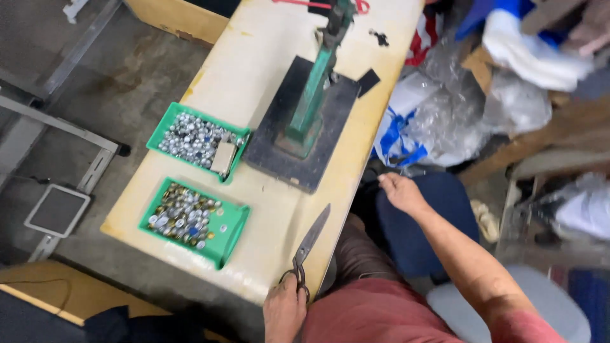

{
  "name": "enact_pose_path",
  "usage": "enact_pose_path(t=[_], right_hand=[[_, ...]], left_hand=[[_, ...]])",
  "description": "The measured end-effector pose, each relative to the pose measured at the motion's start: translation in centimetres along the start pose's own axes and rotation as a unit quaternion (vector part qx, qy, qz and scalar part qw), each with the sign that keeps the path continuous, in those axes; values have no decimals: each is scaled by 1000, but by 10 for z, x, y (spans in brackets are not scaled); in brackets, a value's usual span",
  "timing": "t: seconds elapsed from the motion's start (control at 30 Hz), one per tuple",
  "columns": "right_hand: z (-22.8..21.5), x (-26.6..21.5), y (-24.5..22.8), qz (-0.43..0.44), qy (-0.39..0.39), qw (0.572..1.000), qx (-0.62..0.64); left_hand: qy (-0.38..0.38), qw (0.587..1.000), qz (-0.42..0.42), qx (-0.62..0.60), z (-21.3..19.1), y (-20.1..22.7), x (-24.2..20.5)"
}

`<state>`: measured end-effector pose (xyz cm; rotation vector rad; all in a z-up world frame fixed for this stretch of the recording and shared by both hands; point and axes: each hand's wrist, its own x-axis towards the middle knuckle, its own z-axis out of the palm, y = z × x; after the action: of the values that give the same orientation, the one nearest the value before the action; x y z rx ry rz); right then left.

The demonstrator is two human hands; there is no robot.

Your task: The person retrieves a pair of shears and uses them to cut a small black square piece of material into two halves. They then fold one half and trim the edges to create a circular shape, repeating the process with the second half.

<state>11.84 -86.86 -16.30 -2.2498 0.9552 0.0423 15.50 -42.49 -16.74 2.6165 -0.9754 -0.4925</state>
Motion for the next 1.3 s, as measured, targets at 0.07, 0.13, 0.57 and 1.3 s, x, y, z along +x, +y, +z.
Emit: enact_pose_path(t=[0.07, 0.13, 0.57, 1.3], right_hand=[[-22, 73, 16, -27, 20, 999, -31], [-40, 139, 30, -50, 30, 997, -56], [-50, 342, 5, -212, 106, 961, -145], [-131, 364, -13, -95, -232, 959, 133]], left_hand=[[33, 999, 1, -11, 2, 24, 42], [57, 998, -4, -17, 13, 51, 75], [177, 983, -47, -8, 69, 155, 225], [-102, 688, -300, -653, 60, 369, 344]])
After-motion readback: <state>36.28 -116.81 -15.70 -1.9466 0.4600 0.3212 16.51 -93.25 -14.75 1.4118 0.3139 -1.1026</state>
